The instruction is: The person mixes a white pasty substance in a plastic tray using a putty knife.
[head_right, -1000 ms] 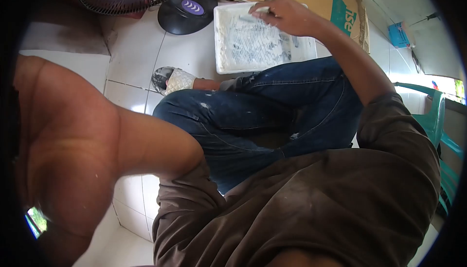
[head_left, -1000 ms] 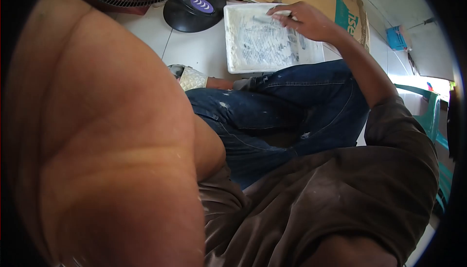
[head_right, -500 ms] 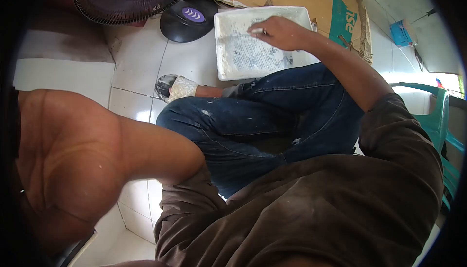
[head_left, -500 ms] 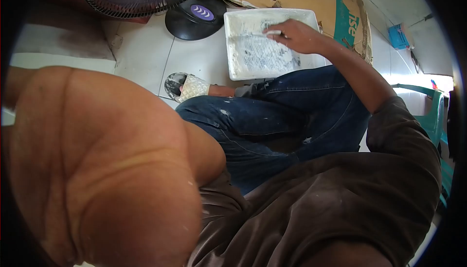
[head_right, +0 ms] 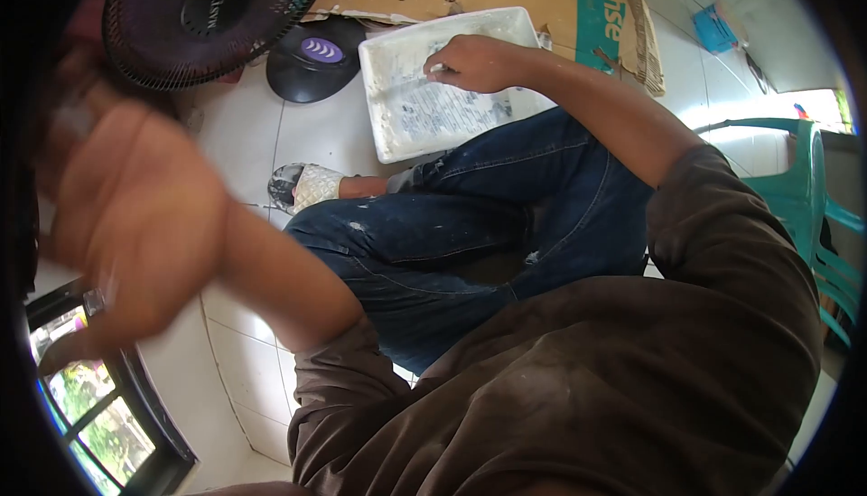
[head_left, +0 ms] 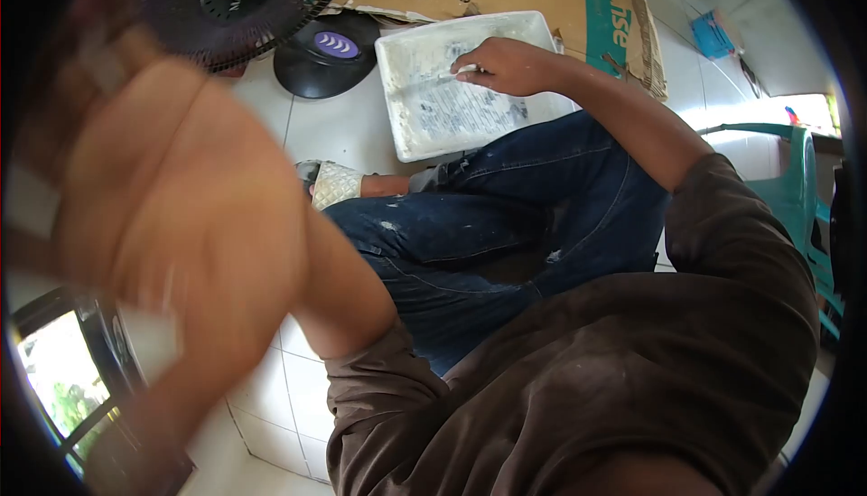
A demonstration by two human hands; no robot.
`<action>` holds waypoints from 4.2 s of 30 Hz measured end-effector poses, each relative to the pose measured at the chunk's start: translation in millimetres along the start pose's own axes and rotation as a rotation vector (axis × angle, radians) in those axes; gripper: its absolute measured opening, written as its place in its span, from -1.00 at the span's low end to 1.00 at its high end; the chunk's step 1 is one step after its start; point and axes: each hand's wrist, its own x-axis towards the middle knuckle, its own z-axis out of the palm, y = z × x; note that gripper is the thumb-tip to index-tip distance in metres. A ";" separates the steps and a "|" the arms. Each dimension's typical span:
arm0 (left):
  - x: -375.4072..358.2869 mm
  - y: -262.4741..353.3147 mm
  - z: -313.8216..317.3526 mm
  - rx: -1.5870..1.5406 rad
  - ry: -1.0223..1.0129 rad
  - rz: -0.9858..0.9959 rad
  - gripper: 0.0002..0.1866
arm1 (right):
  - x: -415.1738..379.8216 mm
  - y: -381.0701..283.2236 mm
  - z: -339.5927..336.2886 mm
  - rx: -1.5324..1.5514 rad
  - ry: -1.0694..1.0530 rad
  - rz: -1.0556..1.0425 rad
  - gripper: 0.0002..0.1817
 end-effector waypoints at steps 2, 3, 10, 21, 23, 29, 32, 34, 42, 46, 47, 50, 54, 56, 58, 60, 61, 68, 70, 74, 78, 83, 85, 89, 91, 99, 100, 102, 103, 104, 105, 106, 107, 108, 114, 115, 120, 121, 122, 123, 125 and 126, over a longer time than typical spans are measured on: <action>24.1 -50.7 -59.2 0.256 -0.356 -0.059 -0.31 | -3.9 -10.1 -14.0 0.057 0.092 0.040 -0.66; 29.5 -68.5 -79.2 0.493 -0.708 -0.144 -0.65 | -6.4 -35.3 -31.2 0.073 0.028 0.181 -0.67; -18.8 -125.6 -196.6 2.114 -1.680 -1.593 -0.53 | -1.9 -5.3 14.2 -0.057 -0.121 -0.055 -0.59; -36.1 -125.8 -163.5 1.799 -1.341 -1.218 -0.46 | -8.2 -21.4 2.1 -0.155 -0.131 -0.058 -0.61; -36.3 -120.4 -165.1 1.861 -1.396 -1.323 -0.43 | -9.7 -30.2 -10.4 -0.141 -0.065 -0.067 -0.61; -28.3 -120.1 -161.0 1.837 -1.377 -1.280 -0.41 | -10.2 -7.3 4.5 -0.120 0.077 -0.123 -0.64; -32.9 -121.5 -154.1 1.814 -1.327 -1.242 -0.42 | -13.5 -12.4 0.5 -0.213 -0.305 -0.119 -0.65; -35.8 -121.3 -148.3 1.764 -1.330 -1.295 -0.44 | -12.7 -16.6 -2.9 -0.208 -0.159 -0.109 -0.66; -39.0 -123.0 -149.7 1.855 -1.383 -1.326 -0.42 | -6.5 -5.2 0.8 -0.323 -0.192 -0.050 -0.63; -43.0 -123.5 -141.5 1.815 -1.397 -1.355 -0.44 | -4.9 -3.5 2.8 -0.262 -0.254 -0.104 -0.62; -43.0 -122.9 -143.1 1.817 -1.393 -1.358 -0.44 | -5.5 -2.8 0.3 -0.252 -0.124 -0.124 -0.62; -43.0 -123.7 -146.9 1.843 -1.410 -1.343 -0.45 | -7.6 -4.9 -2.8 -0.207 0.090 -0.154 -0.64; -41.8 -127.4 -150.3 1.845 -1.399 -1.312 -0.47 | -5.4 -4.9 -1.4 -0.244 -0.009 -0.027 -0.68; -43.6 -127.8 -148.0 1.834 -1.395 -1.297 -0.47 | -4.0 2.2 3.1 -0.320 -0.145 0.010 -0.69; -44.2 -124.4 -141.4 1.834 -1.388 -1.320 -0.47 | -3.0 10.1 7.3 -0.327 -0.123 -0.072 -0.72; -41.5 -124.2 -144.9 1.834 -1.403 -1.322 -0.47 | -8.7 -6.8 -7.7 -0.289 -0.018 -0.052 -0.73; -41.7 -124.2 -147.1 1.828 -1.427 -1.326 -0.47 | -11.9 -13.4 -11.6 -0.247 0.087 -0.023 -0.75; -43.9 -128.5 -156.6 1.850 -1.436 -1.317 -0.47 | -4.0 -9.1 -1.6 -0.311 -0.191 0.085 -0.66; -45.7 -124.5 -154.2 1.851 -1.432 -1.295 -0.50 | -5.3 1.0 1.5 -0.334 -0.146 0.045 -0.72; -35.5 -126.7 -173.3 1.788 -1.524 -1.243 -0.47 | -2.5 16.3 7.2 -0.277 0.119 -0.095 -0.72; -33.4 -127.2 -196.6 1.694 -1.526 -1.120 -0.54 | 1.0 18.1 10.0 -0.358 -0.221 -0.081 -0.67; -37.6 -124.9 -170.8 1.669 -1.431 -1.171 -0.59 | -3.8 11.2 -6.8 -0.336 -0.152 -0.016 -0.64; -39.4 -129.4 -144.0 1.535 -1.301 -1.082 -0.61 | -0.4 22.6 -1.7 -0.283 0.001 -0.036 -0.63; -35.1 -104.2 -32.3 0.860 -1.131 -0.567 -0.43 | 6.8 42.4 8.3 -0.336 -0.157 -0.073 -0.73; -12.5 -99.6 -0.8 0.291 -1.161 -0.364 -0.33 | -2.6 39.6 3.8 -0.295 -0.149 -0.051 -0.70; 32.6 -29.5 -35.2 0.282 -1.091 -0.274 -0.38 | -19.7 16.6 -5.3 -0.292 0.055 0.067 -0.56; 39.5 -28.6 -37.8 0.290 -1.099 -0.263 -0.38 | -19.2 17.3 -5.2 -0.279 -0.039 0.114 -0.56; 64.3 -21.3 -43.1 0.337 -1.145 -0.186 -0.39 | -11.7 21.3 -13.5 -0.269 -0.142 0.159 -0.57; 78.1 -13.8 -44.6 0.382 -1.161 -0.127 -0.40 | -14.3 34.0 -6.1 -0.289 -0.014 0.072 -0.56; 90.3 -2.9 -46.6 0.438 -1.169 -0.078 -0.41 | -15.1 34.0 -6.4 -0.291 0.033 0.039 -0.55; 103.1 10.5 -49.0 0.507 -1.175 -0.034 -0.41 | -12.2 29.4 -8.6 -0.288 0.032 0.065 -0.56; 115.2 25.6 -49.1 0.582 -1.187 0.015 -0.42 | -8.2 12.0 -18.4 -0.280 -0.020 0.140 -0.56; 124.4 43.3 -48.7 0.662 -1.194 0.068 -0.42 | -2.6 7.2 -16.0 -0.269 -0.002 0.147 -0.53; 126.6 52.9 -48.3 0.721 -1.183 0.122 -0.43 | 5.3 13.1 -14.8 -0.272 0.035 0.051 -0.52; 54.2 -8.5 -77.1 0.506 -0.993 -0.114 -0.46 | -9.1 21.4 3.6 -0.328 0.079 0.055 -0.57; 51.7 -24.3 -81.8 0.488 -0.967 -0.085 -0.46 | -5.9 31.8 7.7 -0.293 0.212 -0.017 -0.57; 73.4 -24.3 -86.2 0.563 -0.962 0.066 -0.48 | -1.1 19.4 5.9 -0.342 -0.185 0.122 -0.52; 79.5 -16.1 -85.7 0.608 -0.957 0.152 -0.49 | -4.0 23.1 9.8 -0.340 -0.227 0.148 -0.48; 88.1 1.1 -84.4 0.667 -0.962 0.219 -0.49 | -7.8 19.0 4.1 -0.296 -0.165 0.096 -0.48; 93.6 19.8 -80.8 0.731 -0.973 0.258 -0.49 | -9.1 18.8 2.6 -0.258 -0.138 0.124 -0.50; 98.4 50.1 -72.9 0.856 -0.970 0.313 -0.50 | -5.0 6.1 -17.6 -0.246 -0.039 0.074 -0.52; 95.9 56.5 -72.4 0.886 -0.963 0.326 -0.50 | -4.5 3.3 -20.8 -0.257 -0.007 0.080 -0.52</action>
